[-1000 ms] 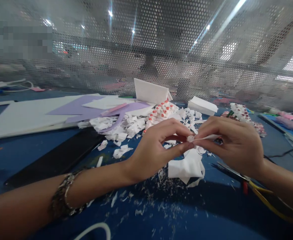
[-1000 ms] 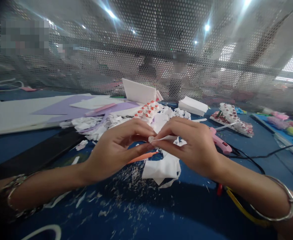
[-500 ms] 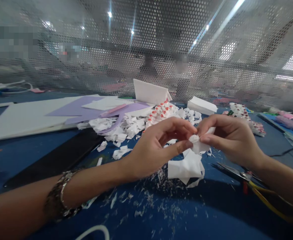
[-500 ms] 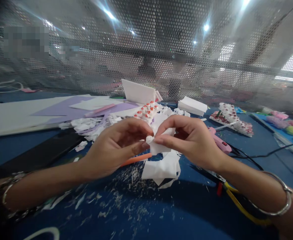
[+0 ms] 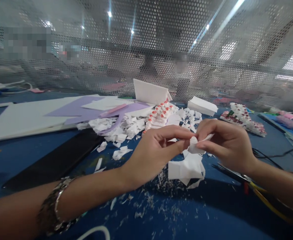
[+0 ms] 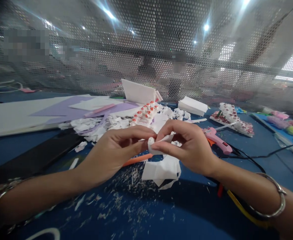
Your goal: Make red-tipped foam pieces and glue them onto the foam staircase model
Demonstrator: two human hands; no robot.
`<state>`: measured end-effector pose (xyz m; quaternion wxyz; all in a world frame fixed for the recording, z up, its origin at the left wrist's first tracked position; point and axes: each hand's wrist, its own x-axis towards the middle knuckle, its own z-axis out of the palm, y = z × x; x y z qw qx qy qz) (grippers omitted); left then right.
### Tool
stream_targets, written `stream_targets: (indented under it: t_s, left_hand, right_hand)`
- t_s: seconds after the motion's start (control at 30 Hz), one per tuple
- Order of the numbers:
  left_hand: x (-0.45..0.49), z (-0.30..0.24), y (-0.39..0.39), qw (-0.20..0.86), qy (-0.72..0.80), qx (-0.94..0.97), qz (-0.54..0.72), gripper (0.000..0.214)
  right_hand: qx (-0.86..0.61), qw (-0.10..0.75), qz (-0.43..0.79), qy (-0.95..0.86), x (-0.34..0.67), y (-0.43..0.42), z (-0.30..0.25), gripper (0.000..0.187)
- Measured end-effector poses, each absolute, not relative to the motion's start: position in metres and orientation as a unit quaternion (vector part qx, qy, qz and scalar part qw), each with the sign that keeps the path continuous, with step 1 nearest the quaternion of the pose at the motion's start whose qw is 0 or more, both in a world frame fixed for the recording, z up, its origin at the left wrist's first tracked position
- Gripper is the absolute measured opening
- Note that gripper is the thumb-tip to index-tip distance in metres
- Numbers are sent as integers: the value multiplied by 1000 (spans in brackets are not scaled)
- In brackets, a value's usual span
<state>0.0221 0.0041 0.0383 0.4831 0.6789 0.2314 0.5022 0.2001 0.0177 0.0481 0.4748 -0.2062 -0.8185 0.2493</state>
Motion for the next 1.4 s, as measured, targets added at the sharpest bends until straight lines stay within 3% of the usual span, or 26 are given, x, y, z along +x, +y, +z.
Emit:
stream_targets:
  t_s: [0.13,0.4,0.53,0.67,0.83,1.13,1.4]
  left_hand:
    - [22,39,1,464,219,688,513,17]
    - [19,44,2,438,243,723,475,11]
    - [21,43,6,499,266,673,477,7]
    - [20,39,13,540,291,630,476,8]
    - [19,36,18,562,278,613,481,9]
    - [20,36,19,623,243,590,452,6]
    - [20,35,20,616,238,598,455,2]
  right_hand:
    - [-206,490,196,-824,201,15,48,16]
    - [-214,459,244,-827,202,12,48,14]
    - [-235,463,174,-837,203,11,50,16]
    - [-245,406,70,-878,207,10,60,35]
    - [-209,342,-41,-915,209,8,72,15]
    - [-197,320,-111,-920,214,4,74,23]
    - [-171,306,-179,-919,220,6,68,28]
